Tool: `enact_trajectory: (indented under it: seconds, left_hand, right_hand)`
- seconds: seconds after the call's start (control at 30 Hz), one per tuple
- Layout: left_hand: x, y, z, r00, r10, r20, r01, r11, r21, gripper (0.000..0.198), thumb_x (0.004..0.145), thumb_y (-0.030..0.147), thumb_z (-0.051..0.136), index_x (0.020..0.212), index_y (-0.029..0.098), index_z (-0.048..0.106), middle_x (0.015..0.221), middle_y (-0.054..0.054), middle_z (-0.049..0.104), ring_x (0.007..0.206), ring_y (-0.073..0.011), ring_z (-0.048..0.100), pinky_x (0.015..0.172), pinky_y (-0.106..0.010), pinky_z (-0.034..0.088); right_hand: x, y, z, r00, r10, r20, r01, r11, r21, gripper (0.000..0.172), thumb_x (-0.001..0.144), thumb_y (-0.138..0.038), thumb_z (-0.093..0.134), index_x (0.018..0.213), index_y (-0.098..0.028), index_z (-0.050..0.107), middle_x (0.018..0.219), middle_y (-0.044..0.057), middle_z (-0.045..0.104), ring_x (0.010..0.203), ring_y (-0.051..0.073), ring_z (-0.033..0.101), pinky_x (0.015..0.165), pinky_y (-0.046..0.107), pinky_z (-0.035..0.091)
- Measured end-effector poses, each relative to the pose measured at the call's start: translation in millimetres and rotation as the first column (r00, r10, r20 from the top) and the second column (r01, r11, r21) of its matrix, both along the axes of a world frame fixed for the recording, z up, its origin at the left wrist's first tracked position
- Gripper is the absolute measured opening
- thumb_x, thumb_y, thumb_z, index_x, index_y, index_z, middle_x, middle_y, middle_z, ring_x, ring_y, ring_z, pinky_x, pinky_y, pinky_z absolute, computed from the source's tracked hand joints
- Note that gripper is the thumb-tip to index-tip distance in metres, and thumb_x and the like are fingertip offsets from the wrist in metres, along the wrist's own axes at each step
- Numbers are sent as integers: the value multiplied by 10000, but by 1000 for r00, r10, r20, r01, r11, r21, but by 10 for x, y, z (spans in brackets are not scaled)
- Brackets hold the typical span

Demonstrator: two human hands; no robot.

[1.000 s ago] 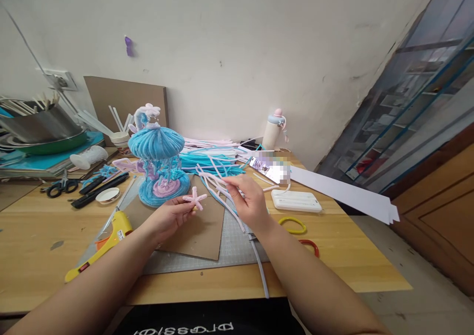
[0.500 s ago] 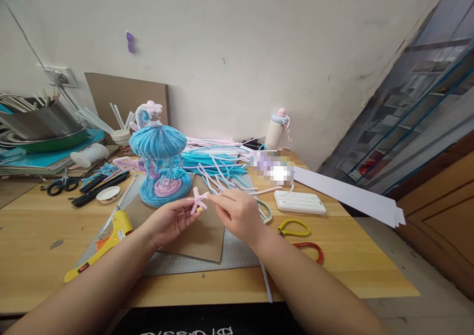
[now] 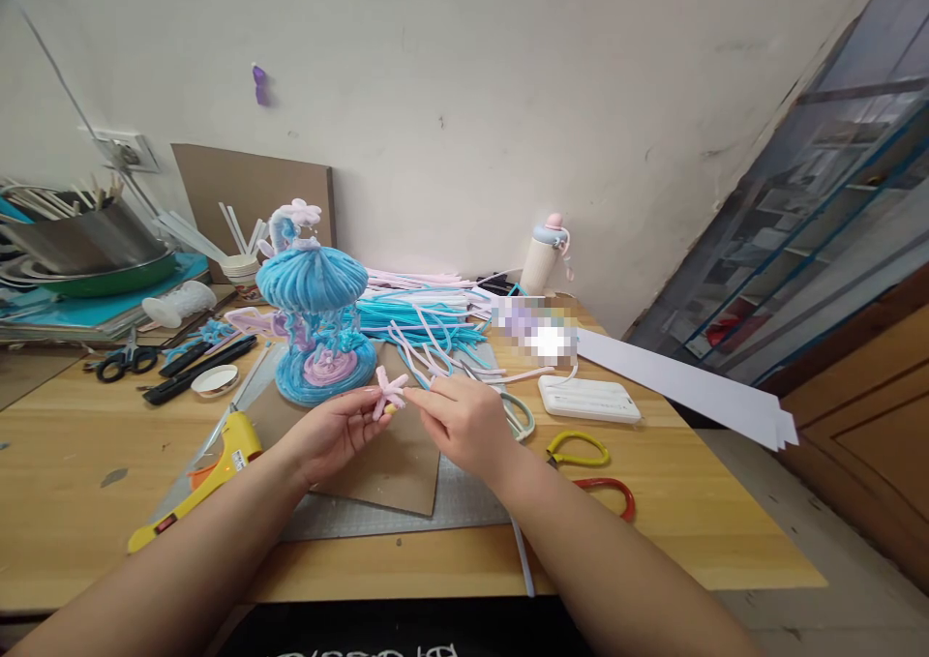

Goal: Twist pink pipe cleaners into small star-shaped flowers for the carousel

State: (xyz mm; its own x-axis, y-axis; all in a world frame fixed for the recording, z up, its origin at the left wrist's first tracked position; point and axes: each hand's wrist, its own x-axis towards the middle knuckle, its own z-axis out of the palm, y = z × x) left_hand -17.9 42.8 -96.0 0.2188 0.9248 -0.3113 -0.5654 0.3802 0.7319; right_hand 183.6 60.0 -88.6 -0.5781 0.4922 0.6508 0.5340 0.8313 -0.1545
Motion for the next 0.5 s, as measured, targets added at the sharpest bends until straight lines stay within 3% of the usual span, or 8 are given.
enact_trajectory:
  seconds: [0.13, 0.23, 0.37, 0.5]
  left_hand:
    - [3, 1, 12, 999, 10, -35, -9, 999, 45, 85, 752, 113, 641, 806, 89, 702, 784, -65, 689, 660, -88, 618, 676, -168, 528]
    - [12, 10, 16, 990, 43, -136, -22, 988, 152, 80, 702, 167, 695, 734, 94, 692, 742, -57, 676, 612, -83, 582, 616, -173, 498]
    - [30, 14, 5, 910, 152, -385, -29, 952, 306, 178, 676, 289, 715, 681, 118, 664, 634, -29, 643, 569, -101, 555, 582, -209, 454]
    - [45, -15, -2, 832, 206, -515, 22, 916, 402, 199, 696, 331, 691, 751, 142, 661, 663, -25, 651, 602, -133, 573, 607, -239, 434]
  right_hand:
    - [-12, -14, 8, 999, -12, 42, 11, 1000, 17, 311, 880, -148, 451, 1119, -227, 634, 753, 47, 651, 715, 173, 551, 644, 294, 386]
    - [-40, -40, 35, 998, -18, 62, 20, 999, -25, 271, 880, -172, 454, 1063, -225, 647, 759, 46, 660, 705, 169, 566, 641, 287, 384]
    - [-108, -121, 77, 997, -75, 26, 79, 972, -219, 181, 875, -264, 490, 953, -216, 647, 806, 41, 678, 702, 163, 592, 621, 267, 381]
    - [-186, -203, 74, 992, -108, -65, 66, 886, -459, 180, 868, -336, 510, 951, -241, 638, 784, 14, 675, 632, 143, 576, 548, 245, 362]
